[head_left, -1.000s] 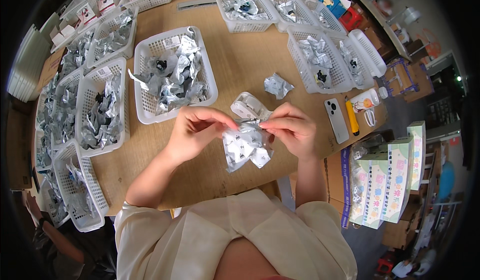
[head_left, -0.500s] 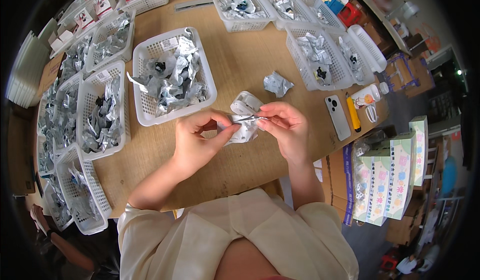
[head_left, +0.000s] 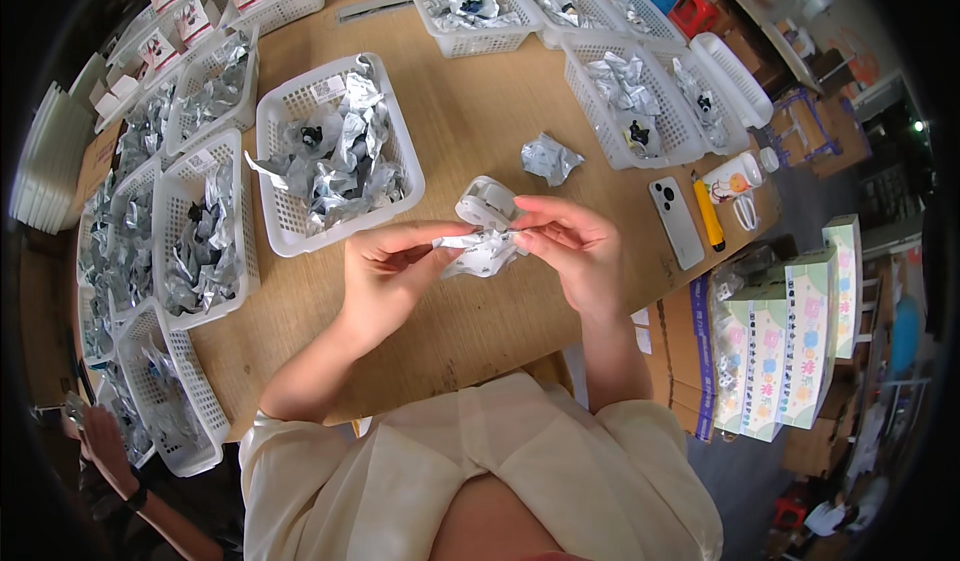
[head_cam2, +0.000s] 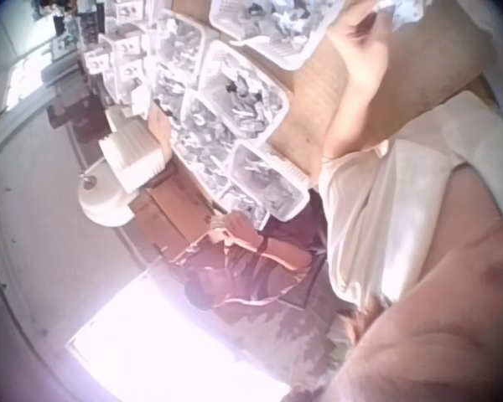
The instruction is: The person seals small silver foil pouches using a handheld tape dispenser. They pick up each pouch, apply tape to the opening, and place the sealed pouch into a white plastic basket. The process is repeated for multiple pouches throughout the clip.
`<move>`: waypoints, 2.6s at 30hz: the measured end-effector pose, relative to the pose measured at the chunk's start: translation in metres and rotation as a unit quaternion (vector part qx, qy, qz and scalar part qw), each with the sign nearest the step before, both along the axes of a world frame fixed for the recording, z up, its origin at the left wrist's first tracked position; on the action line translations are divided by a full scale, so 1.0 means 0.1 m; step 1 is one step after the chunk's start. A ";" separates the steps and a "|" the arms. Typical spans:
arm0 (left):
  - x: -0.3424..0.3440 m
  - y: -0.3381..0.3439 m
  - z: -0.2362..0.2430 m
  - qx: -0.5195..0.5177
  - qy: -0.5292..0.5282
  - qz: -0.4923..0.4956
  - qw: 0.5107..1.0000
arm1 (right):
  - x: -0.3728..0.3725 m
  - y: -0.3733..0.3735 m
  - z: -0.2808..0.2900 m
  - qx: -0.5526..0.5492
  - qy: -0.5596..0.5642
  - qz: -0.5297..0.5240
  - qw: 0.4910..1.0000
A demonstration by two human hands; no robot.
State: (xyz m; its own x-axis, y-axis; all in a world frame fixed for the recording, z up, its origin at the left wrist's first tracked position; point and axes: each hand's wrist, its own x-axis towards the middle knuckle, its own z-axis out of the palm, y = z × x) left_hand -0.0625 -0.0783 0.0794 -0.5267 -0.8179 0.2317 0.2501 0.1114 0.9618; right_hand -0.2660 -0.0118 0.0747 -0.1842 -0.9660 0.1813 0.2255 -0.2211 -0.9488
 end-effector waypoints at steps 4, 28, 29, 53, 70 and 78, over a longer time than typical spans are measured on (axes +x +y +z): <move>0.05 -0.03 0.03 -0.077 -0.053 -0.037 0.995 | -0.08 0.02 0.09 0.048 0.020 0.044 0.998; -0.09 -0.05 -0.14 0.187 0.047 -0.014 0.981 | -0.02 -0.05 -0.01 -0.165 0.163 -0.007 0.973; -0.09 -0.06 -0.17 0.206 0.052 -0.021 0.977 | -0.02 -0.04 -0.03 -0.157 0.141 -0.013 0.977; -0.23 -0.25 -0.59 -0.056 -0.178 -0.089 0.978 | -0.31 -0.14 -0.40 0.127 0.423 -0.114 0.890; -0.28 -0.25 -0.56 -0.070 -0.195 -0.102 0.973 | -0.88 -0.17 -0.39 0.263 -0.086 0.058 0.959; -0.27 -0.26 -0.56 -0.085 -0.201 -0.100 0.971 | -0.89 0.00 -0.78 0.248 -0.070 0.073 0.963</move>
